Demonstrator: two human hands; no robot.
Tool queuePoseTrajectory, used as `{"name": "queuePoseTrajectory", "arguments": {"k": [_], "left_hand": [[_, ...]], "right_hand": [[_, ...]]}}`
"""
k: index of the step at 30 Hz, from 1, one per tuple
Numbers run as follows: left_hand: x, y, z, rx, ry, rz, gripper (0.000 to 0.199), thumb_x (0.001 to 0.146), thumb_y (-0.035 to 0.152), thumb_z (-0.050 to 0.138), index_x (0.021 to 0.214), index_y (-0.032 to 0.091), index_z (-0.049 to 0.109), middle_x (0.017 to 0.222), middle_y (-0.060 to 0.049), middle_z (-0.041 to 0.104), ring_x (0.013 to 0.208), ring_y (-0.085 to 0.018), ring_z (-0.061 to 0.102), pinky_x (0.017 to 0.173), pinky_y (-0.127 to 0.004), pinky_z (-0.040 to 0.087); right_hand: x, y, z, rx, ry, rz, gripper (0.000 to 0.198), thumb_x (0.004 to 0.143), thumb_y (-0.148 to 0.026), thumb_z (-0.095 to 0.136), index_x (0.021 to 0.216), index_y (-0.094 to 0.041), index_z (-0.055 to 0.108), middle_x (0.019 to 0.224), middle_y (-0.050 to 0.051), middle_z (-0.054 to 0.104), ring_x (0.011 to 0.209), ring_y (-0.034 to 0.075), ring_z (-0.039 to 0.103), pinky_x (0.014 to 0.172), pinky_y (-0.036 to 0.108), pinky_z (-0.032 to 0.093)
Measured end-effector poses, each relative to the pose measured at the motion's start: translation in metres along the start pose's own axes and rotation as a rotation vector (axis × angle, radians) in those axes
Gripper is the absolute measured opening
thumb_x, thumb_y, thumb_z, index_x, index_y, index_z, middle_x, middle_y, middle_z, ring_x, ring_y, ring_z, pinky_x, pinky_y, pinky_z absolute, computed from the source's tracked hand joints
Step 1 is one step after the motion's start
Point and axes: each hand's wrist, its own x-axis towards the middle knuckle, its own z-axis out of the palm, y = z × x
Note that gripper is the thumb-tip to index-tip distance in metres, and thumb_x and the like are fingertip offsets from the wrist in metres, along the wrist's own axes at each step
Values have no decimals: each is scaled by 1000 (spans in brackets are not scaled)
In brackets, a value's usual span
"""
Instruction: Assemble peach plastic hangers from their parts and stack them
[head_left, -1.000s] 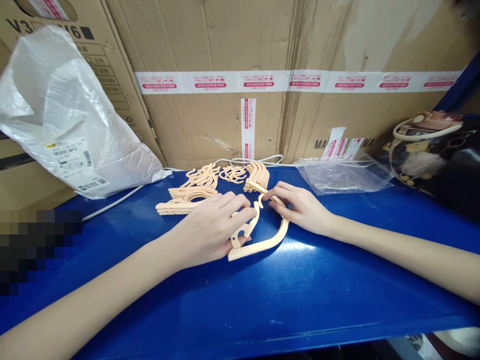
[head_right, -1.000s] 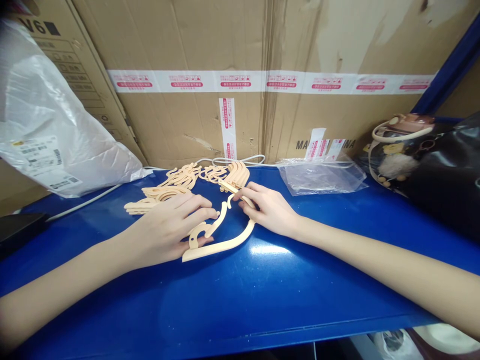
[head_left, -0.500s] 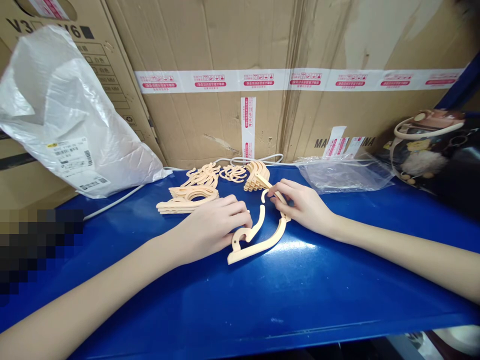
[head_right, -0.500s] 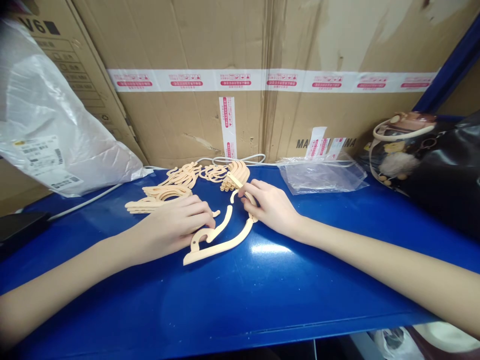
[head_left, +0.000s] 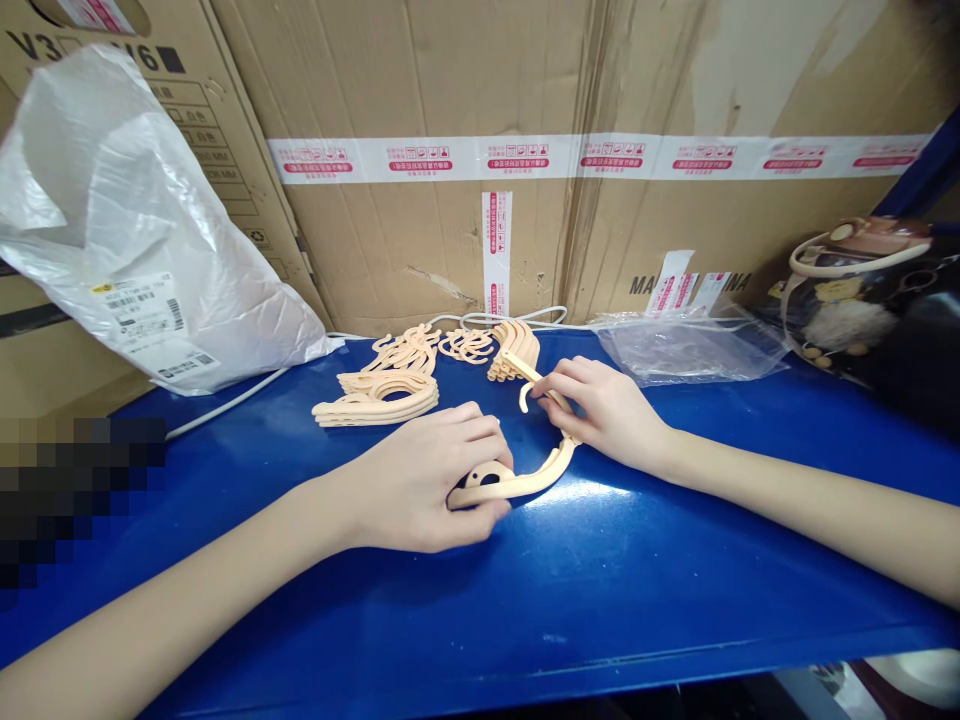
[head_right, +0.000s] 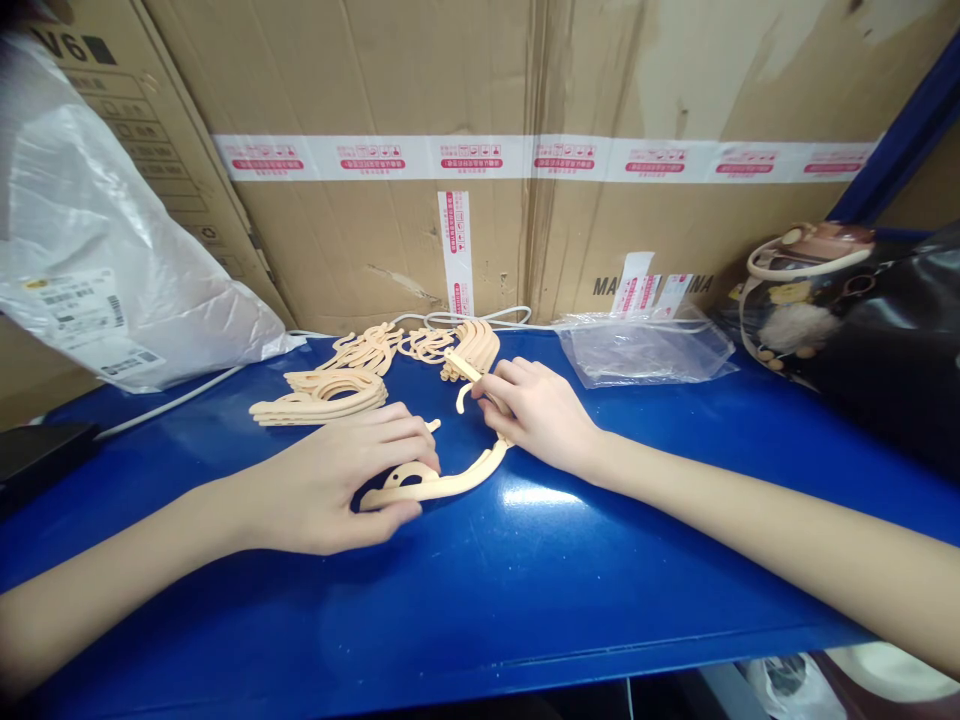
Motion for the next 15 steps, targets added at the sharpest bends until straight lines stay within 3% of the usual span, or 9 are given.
{"name": "queuePoseTrajectory", "arguments": {"k": [3, 8, 15], "left_hand": [[0, -2, 2, 62, 19, 16, 24, 85, 38, 60, 99, 19, 60, 94, -4, 59, 84, -20, 48, 75, -33, 38], [-1, -6, 2, 142, 88, 3, 32, 87, 26, 56, 118, 20, 54, 108, -6, 56, 94, -20, 52, 80, -33, 40], [-5, -3, 2, 222, 37, 34, 60, 82, 64, 54, 123, 20, 52, 111, -8, 60, 96, -25, 58, 75, -34, 44]], "right_hand": [[0, 1, 0, 5, -19, -107, 19, 93, -20, 46, 99, -18, 64, 90, 6, 62, 82, 19, 53, 74, 32, 42], [1, 1, -1, 28, -58, -275, 25, 97, -20, 38, 100, -17, 63, 95, 8, 63, 83, 18, 54, 73, 31, 44], [-1, -4, -4, 97, -78, -338, 23, 97, -19, 36, 96, -16, 59, 92, 7, 63, 79, 15, 57, 68, 26, 46]]}}
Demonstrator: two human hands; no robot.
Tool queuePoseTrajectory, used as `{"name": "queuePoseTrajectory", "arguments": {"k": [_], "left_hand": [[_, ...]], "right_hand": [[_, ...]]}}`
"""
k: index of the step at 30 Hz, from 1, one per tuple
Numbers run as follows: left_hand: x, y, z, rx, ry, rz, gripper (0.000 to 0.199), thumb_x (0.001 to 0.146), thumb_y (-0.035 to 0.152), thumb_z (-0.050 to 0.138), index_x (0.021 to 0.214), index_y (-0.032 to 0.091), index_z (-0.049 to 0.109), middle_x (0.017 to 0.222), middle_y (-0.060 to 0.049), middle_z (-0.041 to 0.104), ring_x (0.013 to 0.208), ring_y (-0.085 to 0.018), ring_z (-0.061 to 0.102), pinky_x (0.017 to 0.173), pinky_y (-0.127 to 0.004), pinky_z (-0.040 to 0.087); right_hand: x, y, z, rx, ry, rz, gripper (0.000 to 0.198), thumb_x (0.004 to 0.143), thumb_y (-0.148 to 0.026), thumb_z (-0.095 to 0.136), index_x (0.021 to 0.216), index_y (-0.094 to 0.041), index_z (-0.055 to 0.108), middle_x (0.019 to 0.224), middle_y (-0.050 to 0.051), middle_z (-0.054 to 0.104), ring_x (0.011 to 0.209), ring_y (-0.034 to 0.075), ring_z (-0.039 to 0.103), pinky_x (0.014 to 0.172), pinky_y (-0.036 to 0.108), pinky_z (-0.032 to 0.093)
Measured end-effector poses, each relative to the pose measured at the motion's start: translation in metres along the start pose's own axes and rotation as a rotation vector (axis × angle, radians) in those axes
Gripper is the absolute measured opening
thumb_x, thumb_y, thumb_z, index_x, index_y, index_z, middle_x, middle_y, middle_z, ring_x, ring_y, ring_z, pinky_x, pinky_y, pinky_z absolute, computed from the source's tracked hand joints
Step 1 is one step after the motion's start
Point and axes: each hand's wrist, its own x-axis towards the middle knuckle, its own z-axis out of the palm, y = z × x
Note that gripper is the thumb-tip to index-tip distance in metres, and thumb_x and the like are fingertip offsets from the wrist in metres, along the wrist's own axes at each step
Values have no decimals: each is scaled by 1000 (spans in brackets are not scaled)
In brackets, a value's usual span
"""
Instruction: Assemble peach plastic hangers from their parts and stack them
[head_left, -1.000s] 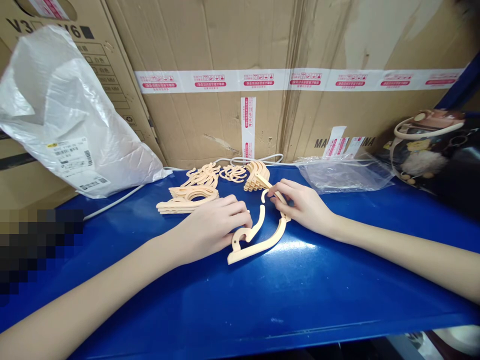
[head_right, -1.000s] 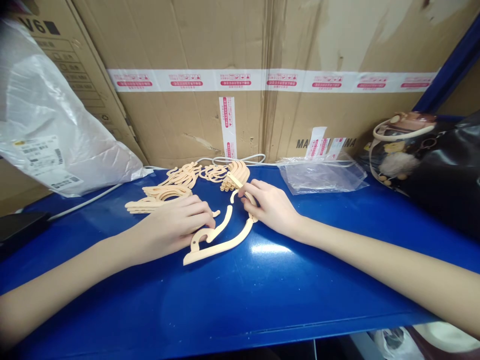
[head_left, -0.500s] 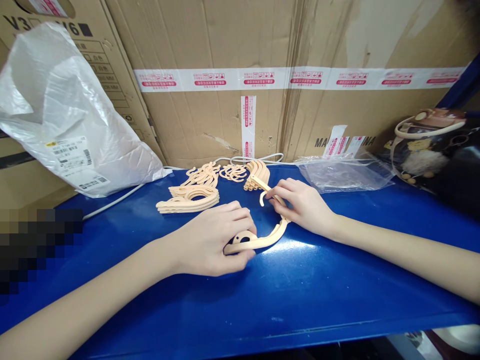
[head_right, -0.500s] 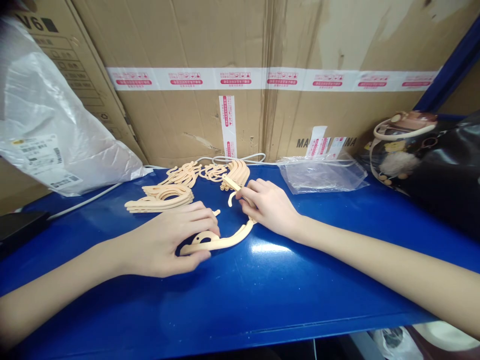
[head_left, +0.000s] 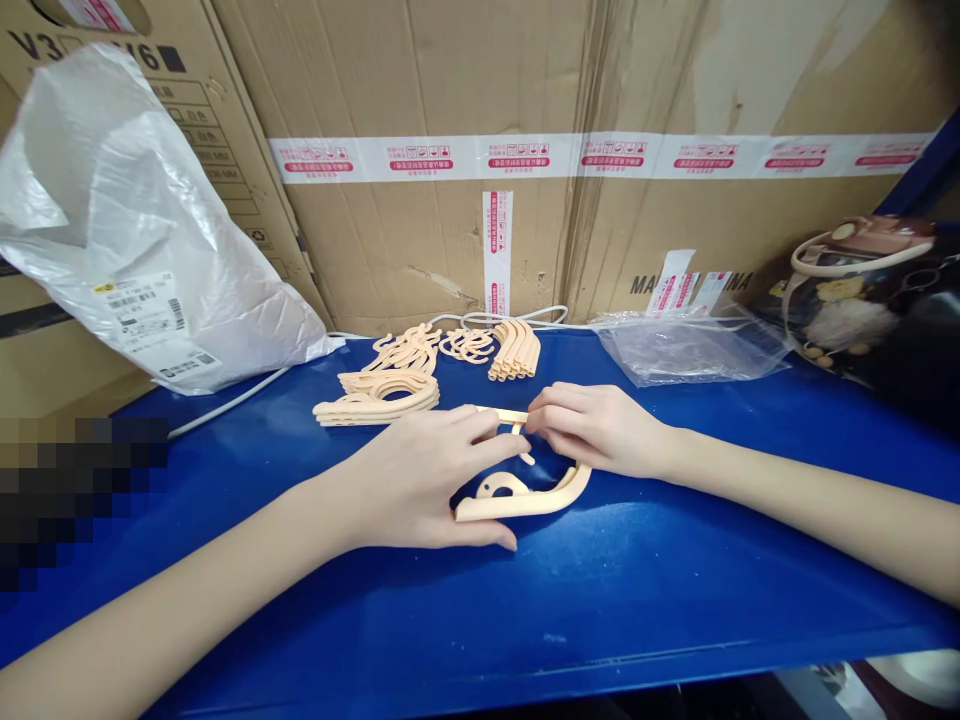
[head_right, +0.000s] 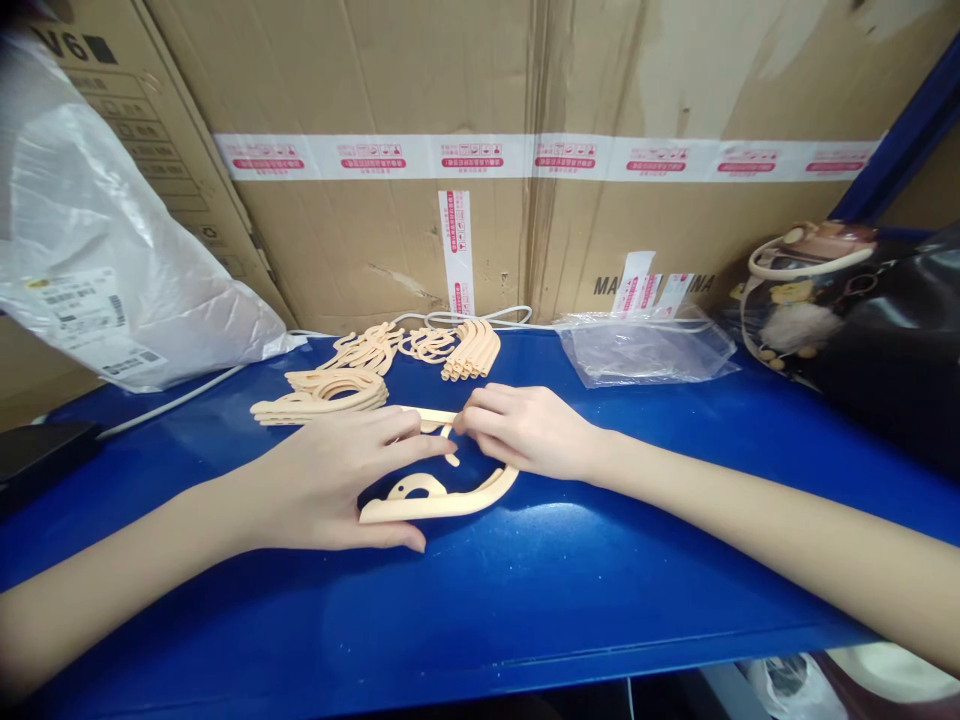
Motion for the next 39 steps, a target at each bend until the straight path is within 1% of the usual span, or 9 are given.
{"name": "queuePoseTrajectory", "arguments": {"k": [6, 11, 14, 22, 26, 29, 32, 35, 39], "left_hand": [[1, 4, 3, -32, -18, 28, 50, 89, 55, 47, 121, 16, 51, 117, -11, 61, 104, -27, 58, 79, -35, 45], [1, 8, 2, -81, -69, 50, 22, 91, 35, 48, 107, 21, 54, 100, -5, 62, 88, -21, 58, 68, -30, 41], [1, 12, 1, -79, -102, 59, 17, 91, 31, 47, 104, 22, 55, 93, -4, 59, 81, -20, 55, 62, -30, 37], [4, 17, 0, -211, -85, 104, 19, 91, 21, 47, 106, 23, 58, 103, -5, 57, 86, -19, 52, 76, -32, 40], [6, 14, -2, -221, -65, 116, 24, 88, 13, 46, 106, 23, 59, 112, -7, 56, 97, -21, 50, 88, -35, 38], [5, 13, -1, -176, -39, 102, 31, 84, 9, 45, 108, 22, 59, 106, -7, 57, 91, -21, 51, 82, -34, 40], [3, 14, 3, -193, -42, 53, 29, 89, 13, 42, 110, 22, 59, 95, -5, 59, 81, -18, 55, 69, -29, 40], [1, 14, 5, -284, -76, 43, 23, 94, 21, 42, 110, 23, 58, 94, -1, 62, 75, -14, 58, 63, -25, 39], [3, 13, 3, -321, -83, 37, 20, 95, 24, 43, 108, 23, 59, 99, -1, 61, 83, -14, 59, 69, -24, 41]], "right_hand": [[0, -6, -1, 134, 4, 97, 14, 95, -24, 44, 100, -17, 55, 89, 5, 65, 72, 13, 59, 64, 25, 44], [6, -8, -6, 359, -10, 261, 20, 97, -31, 43, 104, -19, 58, 93, 4, 68, 77, 14, 62, 70, 26, 46], [12, -3, -7, 384, 18, 332, 23, 97, -28, 43, 108, -19, 61, 94, 4, 68, 80, 15, 62, 72, 27, 46], [33, 17, 3, 359, -125, 268, 32, 89, -39, 60, 114, -20, 67, 95, 5, 60, 79, 16, 59, 72, 29, 46], [39, 21, 13, 391, -117, 239, 22, 88, -31, 61, 103, -19, 71, 94, 5, 59, 84, 16, 58, 74, 29, 46], [40, 21, 16, 439, -89, 227, 15, 88, -25, 61, 94, -16, 71, 92, 5, 59, 83, 15, 57, 75, 29, 45], [38, 22, 11, 523, -46, 270, 15, 90, -26, 58, 91, -15, 68, 90, 4, 62, 81, 15, 58, 74, 29, 45], [31, 24, 1, 639, 42, 395, 18, 90, -32, 58, 90, -16, 65, 89, 3, 65, 82, 15, 59, 72, 29, 44], [16, 23, -13, 807, 208, 578, 18, 88, -35, 58, 91, -17, 61, 90, 3, 66, 84, 16, 61, 72, 29, 46]]}}
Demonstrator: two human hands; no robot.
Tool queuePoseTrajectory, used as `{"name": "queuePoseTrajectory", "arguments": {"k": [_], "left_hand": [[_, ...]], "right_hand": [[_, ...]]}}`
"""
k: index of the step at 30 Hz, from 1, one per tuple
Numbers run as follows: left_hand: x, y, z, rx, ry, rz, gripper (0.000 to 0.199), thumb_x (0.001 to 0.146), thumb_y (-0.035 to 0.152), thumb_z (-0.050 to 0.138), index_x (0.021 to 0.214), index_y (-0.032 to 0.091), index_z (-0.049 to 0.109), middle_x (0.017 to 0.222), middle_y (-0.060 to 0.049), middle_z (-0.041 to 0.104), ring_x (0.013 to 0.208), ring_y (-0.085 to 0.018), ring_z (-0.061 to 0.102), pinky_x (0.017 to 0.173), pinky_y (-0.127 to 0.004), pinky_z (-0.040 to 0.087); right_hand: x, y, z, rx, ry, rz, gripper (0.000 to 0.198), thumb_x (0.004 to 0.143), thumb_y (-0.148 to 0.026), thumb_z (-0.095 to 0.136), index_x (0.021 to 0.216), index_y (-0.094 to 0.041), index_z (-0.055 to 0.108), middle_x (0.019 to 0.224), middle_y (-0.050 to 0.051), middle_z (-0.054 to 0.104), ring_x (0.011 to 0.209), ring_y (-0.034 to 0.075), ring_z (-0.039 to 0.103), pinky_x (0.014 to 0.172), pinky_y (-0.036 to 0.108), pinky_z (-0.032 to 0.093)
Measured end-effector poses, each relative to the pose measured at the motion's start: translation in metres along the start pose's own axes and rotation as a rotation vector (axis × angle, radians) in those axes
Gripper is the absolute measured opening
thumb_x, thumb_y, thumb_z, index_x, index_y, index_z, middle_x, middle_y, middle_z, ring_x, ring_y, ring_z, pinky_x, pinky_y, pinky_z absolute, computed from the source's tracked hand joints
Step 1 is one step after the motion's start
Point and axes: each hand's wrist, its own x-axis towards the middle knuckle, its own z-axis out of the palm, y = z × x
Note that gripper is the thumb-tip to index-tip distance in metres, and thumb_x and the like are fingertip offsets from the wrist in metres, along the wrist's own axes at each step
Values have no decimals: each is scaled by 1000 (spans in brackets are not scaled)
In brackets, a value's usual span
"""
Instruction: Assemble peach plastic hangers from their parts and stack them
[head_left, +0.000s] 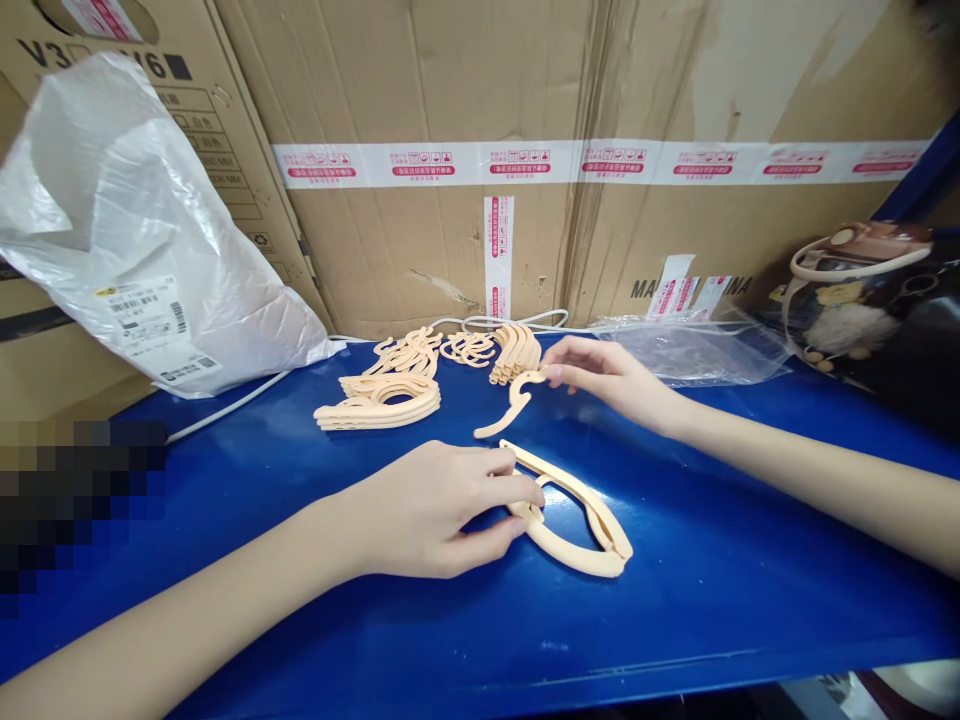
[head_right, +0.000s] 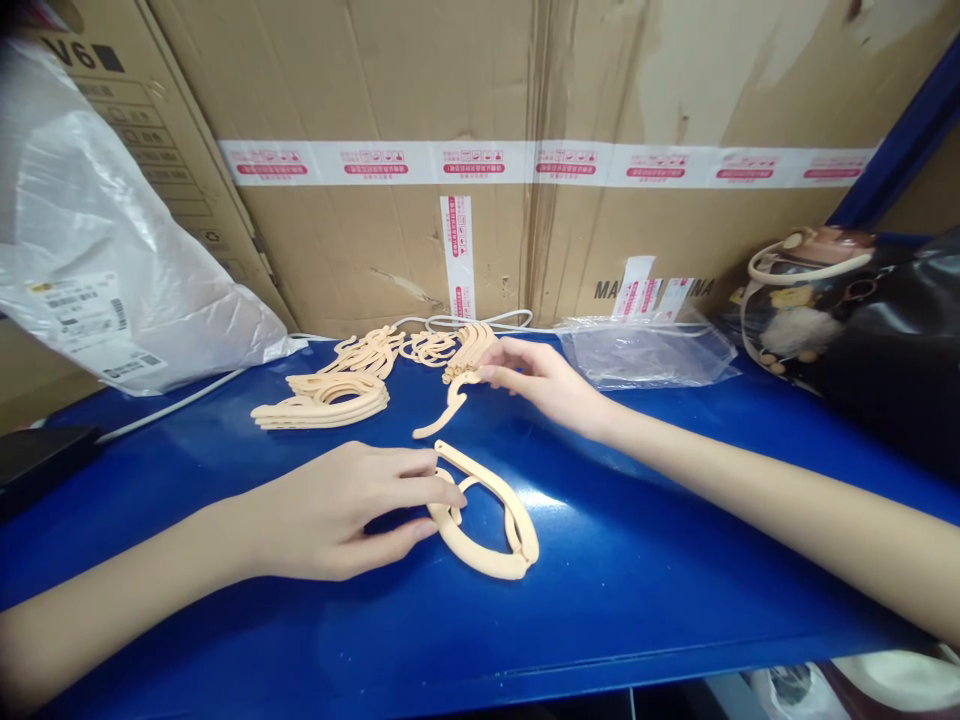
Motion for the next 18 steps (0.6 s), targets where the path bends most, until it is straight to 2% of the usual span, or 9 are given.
{"name": "queuePoseTrajectory", "arguments": {"k": [4, 8, 10, 12, 14, 16, 18], "left_hand": [[1, -2, -5, 14, 12, -64, 20, 97, 26, 41, 101, 22, 61, 99, -3, 57, 86, -15, 56, 74, -26, 42], [3, -12, -1, 4, 126, -152, 19, 96, 30, 46, 94, 20, 61, 102, -4, 54, 87, -16, 54, 77, -29, 44], [4, -19, 3, -17, 204, -208, 14, 93, 30, 52, 87, 19, 60, 98, -3, 54, 86, -16, 54, 76, -29, 44], [5, -27, 7, -56, 266, -252, 12, 91, 27, 54, 82, 19, 58, 95, -2, 54, 86, -16, 55, 77, -30, 45], [7, -33, 9, -103, 315, -279, 7, 90, 24, 54, 86, 19, 57, 94, -2, 55, 86, -16, 56, 78, -30, 46], [8, -37, 10, -114, 356, -294, 5, 89, 23, 55, 91, 19, 57, 92, -2, 58, 84, -16, 57, 76, -30, 46], [9, -40, 9, -79, 370, -290, 5, 90, 22, 54, 93, 18, 56, 89, -1, 60, 82, -16, 57, 74, -29, 46]], "right_hand": [[-13, -1, -7, 204, 208, 171, 15, 89, -34, 54, 92, -20, 53, 89, 5, 69, 84, 17, 65, 69, 28, 48], [-18, 2, -4, 368, 321, 285, 14, 90, -35, 52, 92, -22, 47, 84, 3, 67, 77, 17, 67, 65, 29, 51], [-18, 3, -2, 399, 296, 296, 14, 90, -35, 50, 94, -23, 44, 78, 1, 65, 71, 17, 67, 63, 30, 52], [-19, 3, 0, 387, 248, 296, 14, 91, -36, 47, 97, -24, 43, 70, -3, 60, 56, 14, 62, 55, 28, 50], [-21, 2, 1, 320, 200, 286, 17, 92, -39, 47, 100, -24, 45, 62, -7, 52, 41, 9, 48, 41, 22, 39], [-24, 1, 2, 209, 116, 249, 21, 93, -42, 46, 101, -23, 48, 58, -8, 44, 38, 7, 35, 36, 20, 26], [-27, -1, 3, 44, 4, 172, 27, 94, -44, 42, 99, -20, 53, 58, -7, 42, 43, 8, 36, 40, 21, 27]]}}
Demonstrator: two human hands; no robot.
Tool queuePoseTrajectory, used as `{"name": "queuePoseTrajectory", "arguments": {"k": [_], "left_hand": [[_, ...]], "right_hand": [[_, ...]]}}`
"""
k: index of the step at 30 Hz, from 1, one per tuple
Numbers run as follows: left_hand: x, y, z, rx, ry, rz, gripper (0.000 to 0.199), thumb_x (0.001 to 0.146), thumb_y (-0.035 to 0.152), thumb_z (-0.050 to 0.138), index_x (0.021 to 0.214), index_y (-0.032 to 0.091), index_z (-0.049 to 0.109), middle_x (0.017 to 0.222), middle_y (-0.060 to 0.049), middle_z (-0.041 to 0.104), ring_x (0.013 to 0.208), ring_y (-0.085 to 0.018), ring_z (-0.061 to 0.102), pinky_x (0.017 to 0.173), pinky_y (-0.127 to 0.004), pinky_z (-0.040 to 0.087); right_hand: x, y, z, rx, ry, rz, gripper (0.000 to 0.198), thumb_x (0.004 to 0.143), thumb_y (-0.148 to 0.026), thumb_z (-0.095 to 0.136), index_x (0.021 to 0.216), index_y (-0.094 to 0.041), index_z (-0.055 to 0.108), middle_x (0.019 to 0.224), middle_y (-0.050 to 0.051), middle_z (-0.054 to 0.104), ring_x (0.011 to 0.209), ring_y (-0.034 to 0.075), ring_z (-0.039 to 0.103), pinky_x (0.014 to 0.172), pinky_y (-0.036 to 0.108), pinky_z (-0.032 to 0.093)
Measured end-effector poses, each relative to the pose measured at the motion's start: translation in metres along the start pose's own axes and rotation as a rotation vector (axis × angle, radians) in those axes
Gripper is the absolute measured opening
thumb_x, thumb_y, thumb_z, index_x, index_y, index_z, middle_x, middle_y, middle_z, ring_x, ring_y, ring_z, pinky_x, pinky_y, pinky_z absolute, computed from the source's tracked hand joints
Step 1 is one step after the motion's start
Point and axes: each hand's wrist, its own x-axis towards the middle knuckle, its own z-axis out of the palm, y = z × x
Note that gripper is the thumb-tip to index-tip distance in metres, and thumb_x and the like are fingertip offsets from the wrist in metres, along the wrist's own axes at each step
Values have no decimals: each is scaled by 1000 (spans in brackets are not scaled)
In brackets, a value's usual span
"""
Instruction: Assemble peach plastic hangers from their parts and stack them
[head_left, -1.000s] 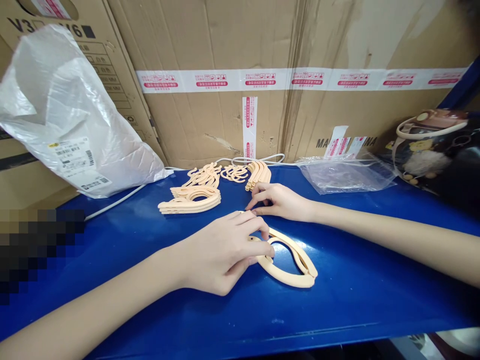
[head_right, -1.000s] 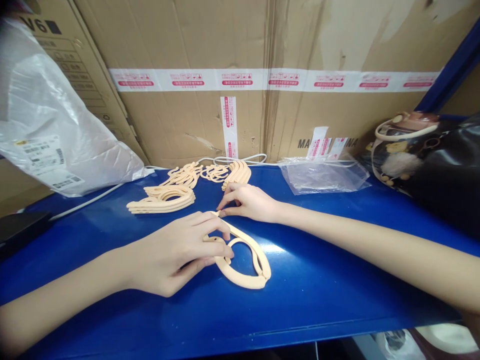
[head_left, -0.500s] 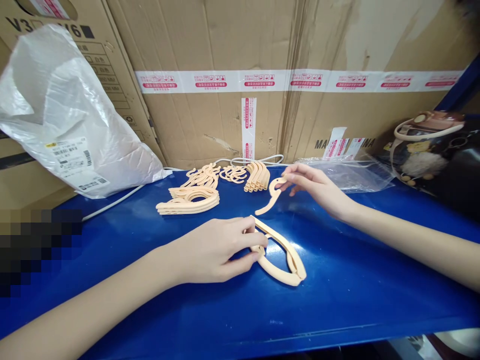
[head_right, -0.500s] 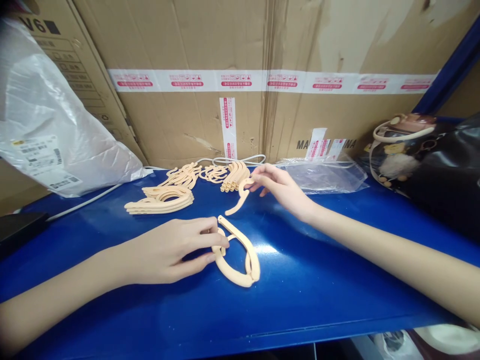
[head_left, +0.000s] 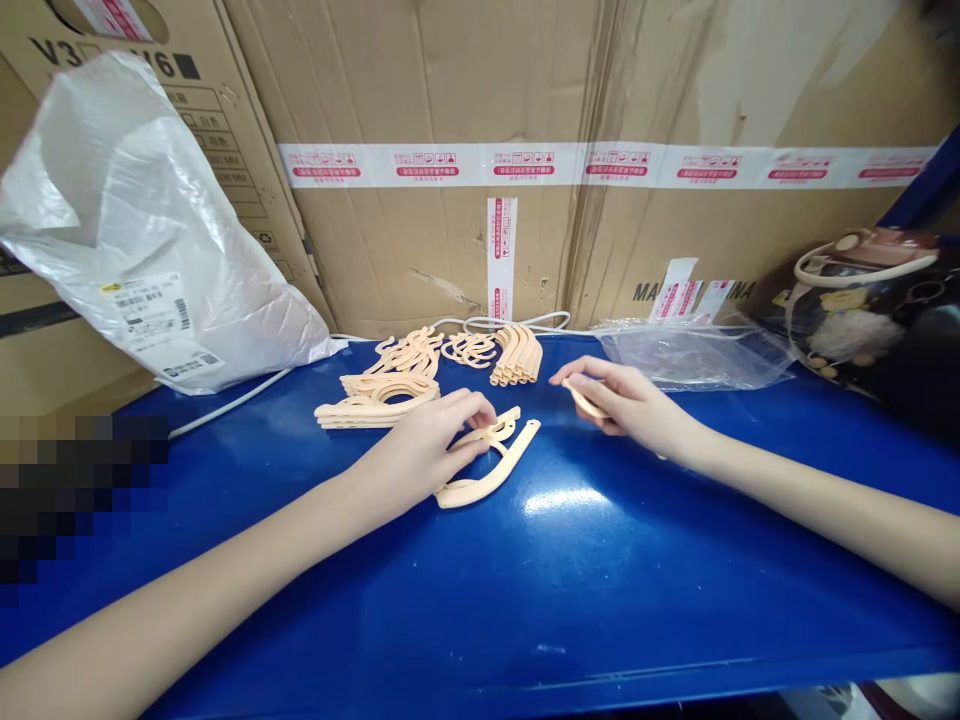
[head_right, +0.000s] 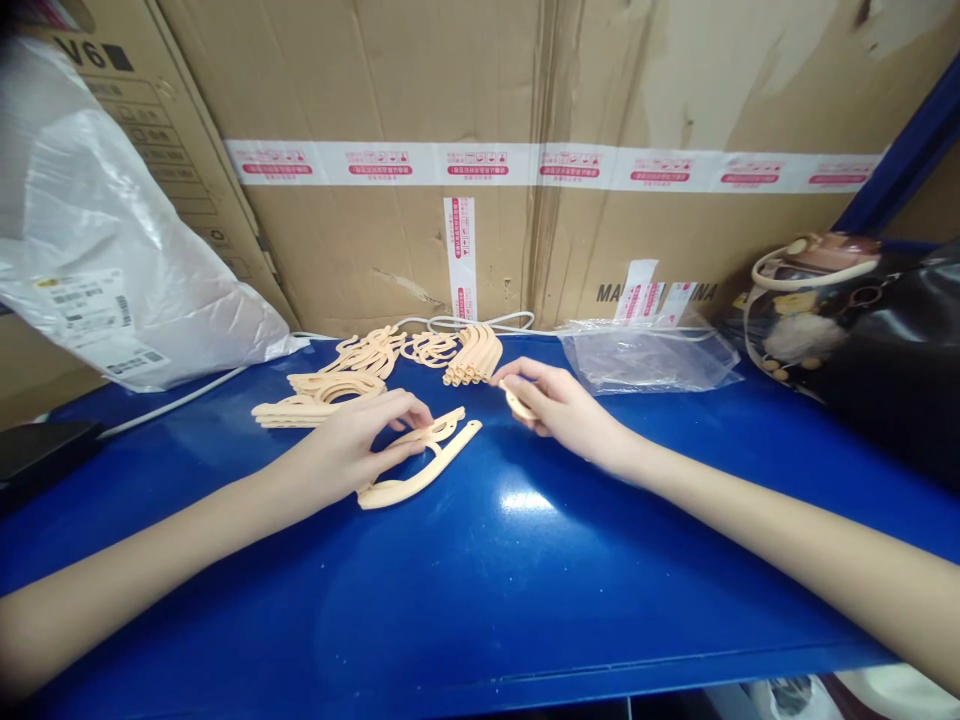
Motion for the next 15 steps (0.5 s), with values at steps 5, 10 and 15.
{"name": "queuePoseTrajectory", "arguments": {"k": [5, 10, 15], "left_hand": [[1, 2, -6, 201, -83, 96, 15, 97, 21, 42, 100, 18, 56, 95, -3, 62, 80, -16, 59, 69, -27, 44], [3, 5, -9, 405, -135, 116, 22, 97, 15, 37, 102, 16, 58, 90, -4, 62, 78, -17, 61, 67, -27, 43], [3, 0, -7, 542, -144, 77, 23, 94, 9, 38, 101, 16, 59, 90, -5, 61, 77, -19, 61, 64, -28, 43]], "right_hand": [[-8, -6, 7, -681, -148, -127, 35, 94, -49, 43, 90, -20, 62, 62, -2, 55, 53, 12, 49, 53, 25, 31], [-10, -8, 12, -859, -196, -180, 27, 92, -44, 50, 91, -20, 62, 56, -3, 56, 50, 13, 50, 51, 25, 26], [-12, -9, 10, -781, -320, -303, 26, 94, -38, 47, 101, -21, 65, 57, -4, 58, 49, 11, 51, 52, 23, 31]]}}
